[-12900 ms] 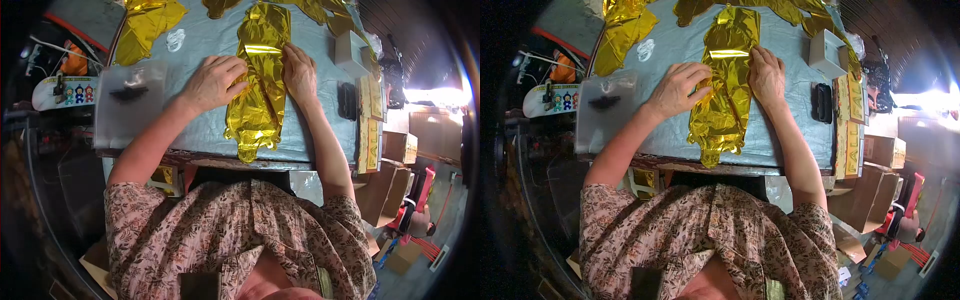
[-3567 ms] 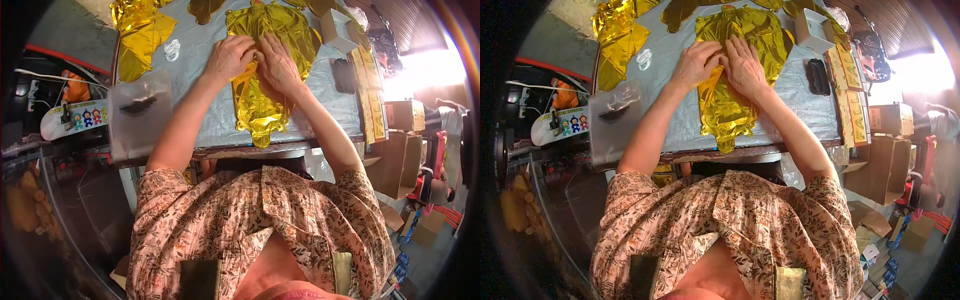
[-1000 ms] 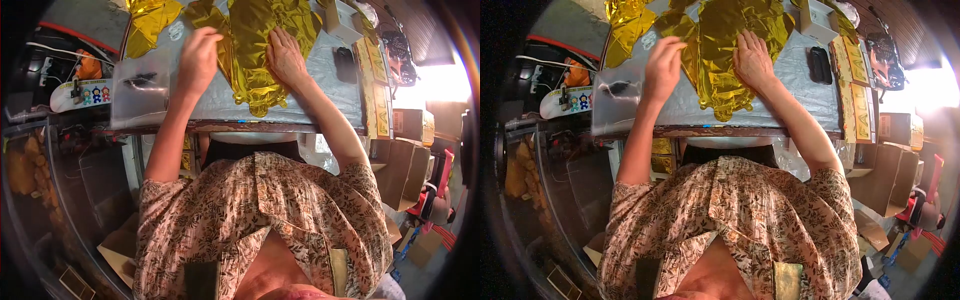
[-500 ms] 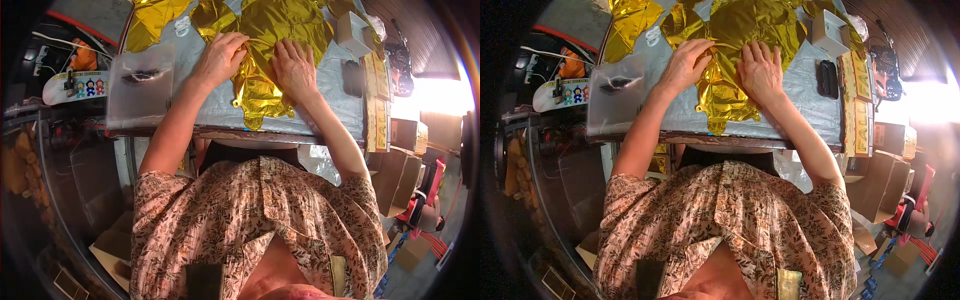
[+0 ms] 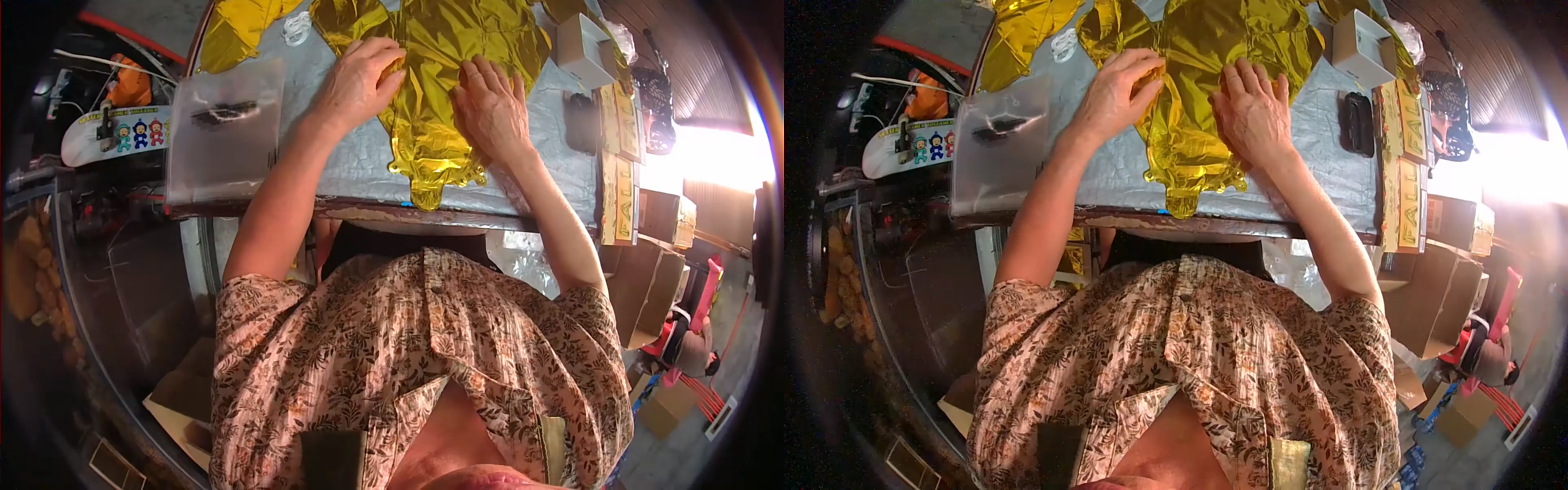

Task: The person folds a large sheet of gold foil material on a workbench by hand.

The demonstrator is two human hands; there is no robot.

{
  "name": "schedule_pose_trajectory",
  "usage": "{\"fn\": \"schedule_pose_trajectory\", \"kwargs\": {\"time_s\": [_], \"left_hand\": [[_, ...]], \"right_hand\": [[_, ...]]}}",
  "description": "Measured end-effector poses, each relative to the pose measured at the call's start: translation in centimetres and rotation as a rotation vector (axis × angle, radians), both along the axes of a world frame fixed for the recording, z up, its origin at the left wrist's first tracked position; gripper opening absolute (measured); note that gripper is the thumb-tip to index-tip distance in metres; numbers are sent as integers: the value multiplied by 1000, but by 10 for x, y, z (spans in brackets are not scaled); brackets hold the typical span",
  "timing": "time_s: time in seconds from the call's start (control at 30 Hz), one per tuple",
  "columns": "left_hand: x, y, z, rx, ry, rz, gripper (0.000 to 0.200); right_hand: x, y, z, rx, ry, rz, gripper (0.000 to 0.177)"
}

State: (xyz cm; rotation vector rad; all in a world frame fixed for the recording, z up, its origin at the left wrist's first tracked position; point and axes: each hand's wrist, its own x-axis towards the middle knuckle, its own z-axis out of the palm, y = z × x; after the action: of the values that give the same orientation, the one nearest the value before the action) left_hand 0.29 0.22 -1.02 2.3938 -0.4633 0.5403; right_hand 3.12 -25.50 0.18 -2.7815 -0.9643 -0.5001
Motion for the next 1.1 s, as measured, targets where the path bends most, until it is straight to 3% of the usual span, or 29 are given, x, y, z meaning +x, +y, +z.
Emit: {"fn": "schedule_pose_trajectory", "kwargs": {"time_s": [0.2, 0.27, 0.4, 0.6, 0.7, 0.8, 0.87, 1.0, 1.1], "left_hand": [[6, 7, -10, 36, -75, -59, 32], [1, 0, 6, -49, -48, -41, 30], [-4, -2, 12, -138, -49, -38, 30], [-4, -1, 13, -118, -47, -36, 29], [-5, -1, 13, -146, -22, -50, 30], [-5, -1, 13, -126, -27, -32, 31], [-6, -1, 14, -122, -10, -28, 31], [-6, -1, 13, -118, -24, -30, 31], [-6, -1, 15, -125, -3, -44, 32]], "right_hand": [[-1, 2, 12, -82, 215, -32, 52], [-6, 6, 25, 80, 70, 55, 44], [-5, 6, 21, 127, 83, 55, 39], [-1, 2, 22, 59, 150, 47, 41], [2, -2, 19, 53, 18, 109, 43], [2, -3, 23, 63, 183, 72, 44], [4, -4, 17, 57, 78, 83, 44], [4, 0, 16, 71, 104, 32, 43], [9, 1, 18, -53, 49, 76, 40]]}}
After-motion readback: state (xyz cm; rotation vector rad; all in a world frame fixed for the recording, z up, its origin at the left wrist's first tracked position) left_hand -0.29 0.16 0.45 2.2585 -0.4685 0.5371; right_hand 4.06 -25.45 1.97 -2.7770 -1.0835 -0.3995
